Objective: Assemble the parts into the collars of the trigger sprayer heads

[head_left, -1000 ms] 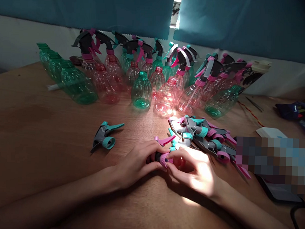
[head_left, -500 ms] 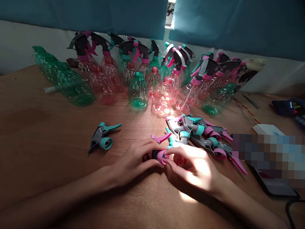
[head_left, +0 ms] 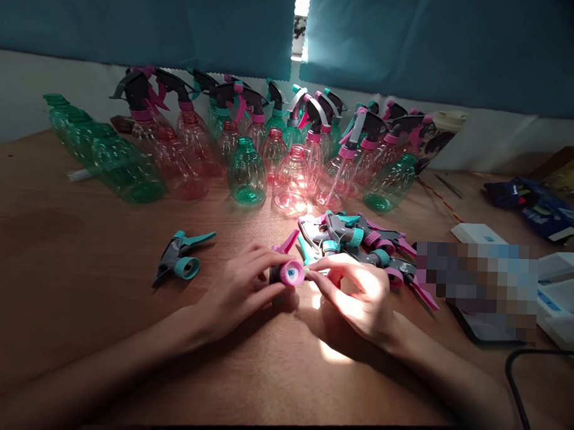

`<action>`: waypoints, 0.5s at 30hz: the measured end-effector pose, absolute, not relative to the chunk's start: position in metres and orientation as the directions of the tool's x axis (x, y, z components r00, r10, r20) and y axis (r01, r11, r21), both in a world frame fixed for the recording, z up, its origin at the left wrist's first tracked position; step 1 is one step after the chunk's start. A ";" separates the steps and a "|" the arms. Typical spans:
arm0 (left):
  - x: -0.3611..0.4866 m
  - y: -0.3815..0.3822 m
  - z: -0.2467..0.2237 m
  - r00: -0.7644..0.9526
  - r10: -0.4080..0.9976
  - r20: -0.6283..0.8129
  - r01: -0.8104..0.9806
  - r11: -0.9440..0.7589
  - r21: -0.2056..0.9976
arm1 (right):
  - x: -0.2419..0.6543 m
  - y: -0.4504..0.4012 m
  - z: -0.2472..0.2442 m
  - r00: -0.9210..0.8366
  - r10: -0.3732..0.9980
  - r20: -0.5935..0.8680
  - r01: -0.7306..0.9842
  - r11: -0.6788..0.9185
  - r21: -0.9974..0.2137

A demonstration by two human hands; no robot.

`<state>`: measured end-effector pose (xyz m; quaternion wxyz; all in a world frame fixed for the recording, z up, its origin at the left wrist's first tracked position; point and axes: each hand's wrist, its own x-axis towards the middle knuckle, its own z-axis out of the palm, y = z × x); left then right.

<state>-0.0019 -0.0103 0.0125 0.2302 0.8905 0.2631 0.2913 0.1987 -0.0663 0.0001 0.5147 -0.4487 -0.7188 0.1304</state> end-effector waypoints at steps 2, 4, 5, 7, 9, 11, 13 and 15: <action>0.001 -0.006 0.016 0.703 0.581 0.409 0.357 -0.787 0.503 | 0.200 -0.066 0.002 -0.034 0.723 0.690 0.551 0.590 -0.590; 0.007 -0.001 0.020 0.712 0.560 0.423 0.368 -0.811 0.454 | 0.200 -0.066 0.004 -0.054 0.694 0.717 0.556 0.618 -0.556; 0.012 0.002 0.022 0.715 0.548 0.435 0.366 -0.823 0.435 | 0.199 -0.067 0.005 -0.073 0.685 0.725 0.549 0.635 -0.544; 0.026 0.009 0.026 0.717 0.522 0.461 0.360 -0.845 0.396 | 0.197 -0.069 0.005 -0.127 0.657 0.743 0.524 0.681 -0.512; 0.044 0.017 0.031 0.741 0.479 0.471 0.348 -0.873 0.341 | 0.193 -0.071 0.005 -0.186 0.616 0.766 0.481 0.736 -0.475; 0.063 0.024 0.036 0.764 0.435 0.476 0.339 -0.899 0.276 | 0.191 -0.073 0.004 -0.226 0.573 0.788 0.424 0.786 -0.451; 0.080 0.029 0.040 0.798 0.382 0.467 0.311 -0.924 0.224 | 0.190 -0.075 0.003 -0.245 0.549 0.799 0.392 0.810 -0.436; 0.093 0.032 0.042 0.828 0.329 0.454 0.267 -0.943 0.198 | 0.190 -0.076 0.002 -0.263 0.550 0.792 0.401 0.809 -0.429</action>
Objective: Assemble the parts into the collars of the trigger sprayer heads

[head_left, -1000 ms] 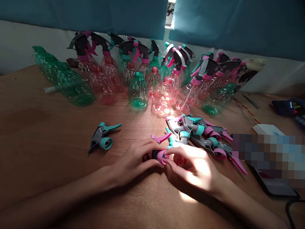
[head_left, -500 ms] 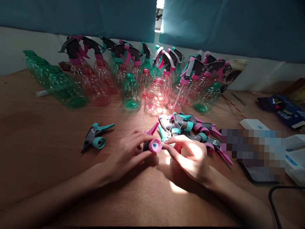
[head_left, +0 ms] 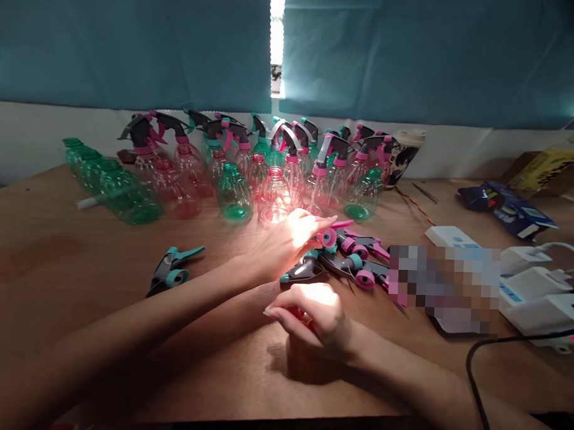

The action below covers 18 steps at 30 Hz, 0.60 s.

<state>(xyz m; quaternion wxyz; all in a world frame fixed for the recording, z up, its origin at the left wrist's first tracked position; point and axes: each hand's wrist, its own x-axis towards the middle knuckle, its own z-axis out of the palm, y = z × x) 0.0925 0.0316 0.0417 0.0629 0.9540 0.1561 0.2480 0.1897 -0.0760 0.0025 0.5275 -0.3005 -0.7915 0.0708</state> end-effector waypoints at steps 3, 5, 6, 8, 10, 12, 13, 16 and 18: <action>0.098 0.033 0.041 0.841 0.296 0.453 0.227 -0.953 0.202 | 0.190 -0.076 0.002 -0.290 0.564 0.773 0.416 0.802 -0.428; 0.092 0.032 0.040 0.832 0.330 0.446 0.259 -0.942 0.213 | 0.191 -0.074 0.002 -0.306 0.562 0.769 0.416 0.805 -0.423; 0.087 0.031 0.040 0.824 0.357 0.440 0.289 -0.933 0.217 | 0.191 -0.074 0.002 -0.310 0.563 0.766 0.424 0.803 -0.419; 0.070 0.029 0.041 0.809 0.403 0.428 0.347 -0.915 0.205 | 0.191 -0.074 0.002 -0.318 0.567 0.760 0.446 0.797 -0.408; 0.048 0.026 0.043 0.803 0.440 0.403 0.392 -0.898 0.200 | 0.192 -0.074 0.001 -0.329 0.574 0.750 0.467 0.789 -0.398; 0.020 0.024 0.044 0.796 0.479 0.371 0.428 -0.878 0.216 | 0.192 -0.076 0.000 -0.343 0.583 0.736 0.501 0.777 -0.382; 0.005 0.022 0.044 0.779 0.522 0.348 0.473 -0.853 0.221 | 0.192 -0.076 0.000 -0.349 0.591 0.727 0.522 0.767 -0.373; -0.046 0.020 0.044 0.672 0.669 0.319 0.637 -0.741 0.213 | 0.193 -0.077 -0.003 -0.368 0.618 0.694 0.545 0.749 -0.377; -0.079 0.020 0.042 0.640 0.716 0.278 0.687 -0.696 0.210 | 0.193 -0.077 -0.004 -0.386 0.630 0.674 0.513 0.754 -0.411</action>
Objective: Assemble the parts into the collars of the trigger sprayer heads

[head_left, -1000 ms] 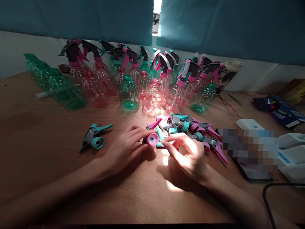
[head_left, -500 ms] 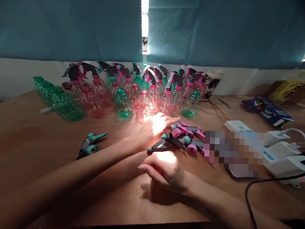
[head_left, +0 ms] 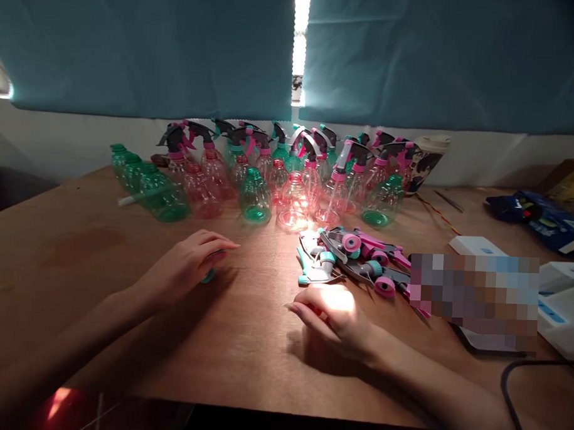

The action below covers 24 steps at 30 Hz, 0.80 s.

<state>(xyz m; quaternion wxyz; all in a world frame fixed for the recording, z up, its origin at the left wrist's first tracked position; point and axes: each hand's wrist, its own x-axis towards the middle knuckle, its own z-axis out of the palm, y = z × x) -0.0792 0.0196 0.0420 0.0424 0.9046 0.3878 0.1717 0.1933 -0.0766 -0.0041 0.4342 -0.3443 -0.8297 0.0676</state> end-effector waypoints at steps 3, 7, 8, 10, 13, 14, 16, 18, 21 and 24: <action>-0.118 0.019 0.038 0.610 0.750 0.258 0.725 -0.659 0.200 | 0.193 -0.074 -0.007 -0.386 0.667 0.637 0.498 0.732 -0.465; -0.139 0.015 0.032 0.666 0.725 0.176 0.701 -0.689 0.186 | 0.193 -0.070 -0.011 -0.321 0.756 0.570 0.535 0.641 -0.550; -0.139 0.014 0.030 0.681 0.713 0.167 0.690 -0.701 0.181 | 0.193 -0.070 -0.011 -0.299 0.774 0.558 0.539 0.619 -0.571; -0.135 0.011 0.029 0.694 0.699 0.172 0.676 -0.715 0.177 | 0.194 -0.069 -0.011 -0.262 0.801 0.539 0.540 0.584 -0.606; -0.121 0.009 0.030 0.690 0.698 0.190 0.664 -0.716 0.217 | 0.194 -0.068 -0.009 -0.240 0.821 0.519 0.533 0.558 -0.636; -0.115 0.008 0.031 0.694 0.696 0.184 0.653 -0.716 0.248 | 0.194 -0.067 -0.010 -0.241 0.822 0.516 0.532 0.556 -0.638; -0.099 0.008 0.032 0.707 0.689 0.157 0.623 -0.713 0.321 | 0.194 -0.067 -0.011 -0.242 0.830 0.502 0.538 0.546 -0.643; -0.080 0.007 0.032 0.729 0.670 0.141 0.580 -0.713 0.394 | 0.195 -0.067 -0.012 -0.242 0.829 0.504 0.545 0.546 -0.636; -0.050 0.006 0.026 0.754 0.634 0.172 0.507 -0.728 0.461 | 0.200 -0.066 -0.007 -0.278 0.763 0.583 0.588 0.616 -0.524; -0.024 0.005 0.016 0.741 0.634 0.223 0.469 -0.726 0.503 | 0.212 -0.059 0.003 -0.299 0.679 0.671 0.721 0.621 -0.307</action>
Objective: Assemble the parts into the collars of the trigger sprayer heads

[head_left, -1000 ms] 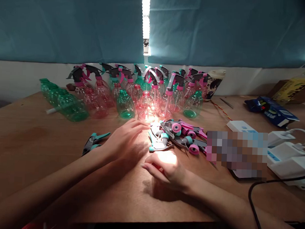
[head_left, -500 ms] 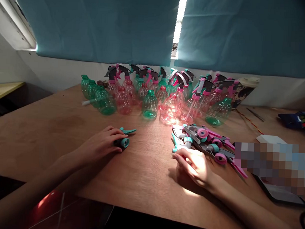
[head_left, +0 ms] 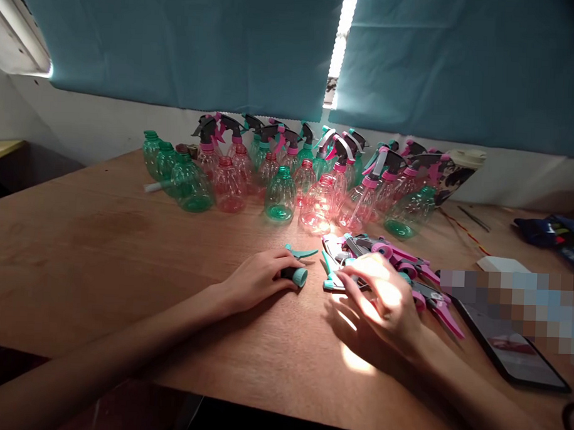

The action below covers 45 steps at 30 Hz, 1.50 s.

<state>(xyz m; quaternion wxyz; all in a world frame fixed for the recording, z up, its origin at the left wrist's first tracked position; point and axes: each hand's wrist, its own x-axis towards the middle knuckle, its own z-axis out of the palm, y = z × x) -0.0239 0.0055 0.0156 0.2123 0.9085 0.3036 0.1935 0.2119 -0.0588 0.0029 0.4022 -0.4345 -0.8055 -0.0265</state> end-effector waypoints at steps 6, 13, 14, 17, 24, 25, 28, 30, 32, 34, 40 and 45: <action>-0.003 0.007 0.004 0.633 0.717 0.291 0.510 -0.670 0.540 | 0.240 -0.043 0.008 -0.099 0.852 0.514 0.994 0.105 0.018; -0.004 0.010 0.007 0.556 0.777 0.295 0.513 -0.600 0.614 | 0.228 -0.065 0.017 -0.005 0.881 0.473 0.998 -0.025 0.056; -0.004 0.010 0.007 0.555 0.780 0.290 0.509 -0.594 0.622 | 0.224 -0.068 0.019 -0.021 0.885 0.465 1.000 0.009 0.029; -0.004 0.010 0.006 0.546 0.787 0.288 0.507 -0.584 0.634 | 0.217 -0.071 0.022 -0.016 0.896 0.443 1.000 0.017 0.002; -0.003 0.009 0.007 0.536 0.786 0.309 0.491 -0.587 0.644 | 0.227 -0.062 0.020 -0.008 0.808 0.589 0.995 0.063 -0.072; -0.003 0.008 0.007 0.534 0.783 0.319 0.477 -0.591 0.651 | 0.227 -0.061 0.020 -0.046 0.798 0.600 0.985 0.137 -0.108; -0.003 0.005 0.007 0.521 0.777 0.353 0.432 -0.597 0.676 | 0.221 -0.060 0.018 -0.162 0.789 0.593 0.891 0.376 -0.256; -0.003 0.002 0.007 0.511 0.780 0.363 0.407 -0.591 0.697 | 0.214 -0.061 0.017 -0.187 0.799 0.571 0.791 0.468 -0.394; -0.003 -0.001 0.009 0.510 0.785 0.352 0.390 -0.576 0.718 | 0.205 -0.062 0.016 -0.156 0.832 0.533 0.691 0.477 -0.542; -0.002 -0.005 0.010 0.524 0.784 0.333 0.374 -0.564 0.737 | 0.198 -0.063 0.014 -0.126 0.877 0.464 0.611 0.436 -0.660; 0.002 -0.013 0.010 0.537 0.776 0.330 0.319 -0.549 0.772 | 0.190 -0.067 0.006 -0.149 0.914 0.376 0.552 0.393 -0.736; 0.002 -0.014 0.006 0.528 0.772 0.355 0.300 -0.560 0.772 | 0.187 -0.073 0.000 -0.135 0.933 0.335 0.501 0.355 -0.789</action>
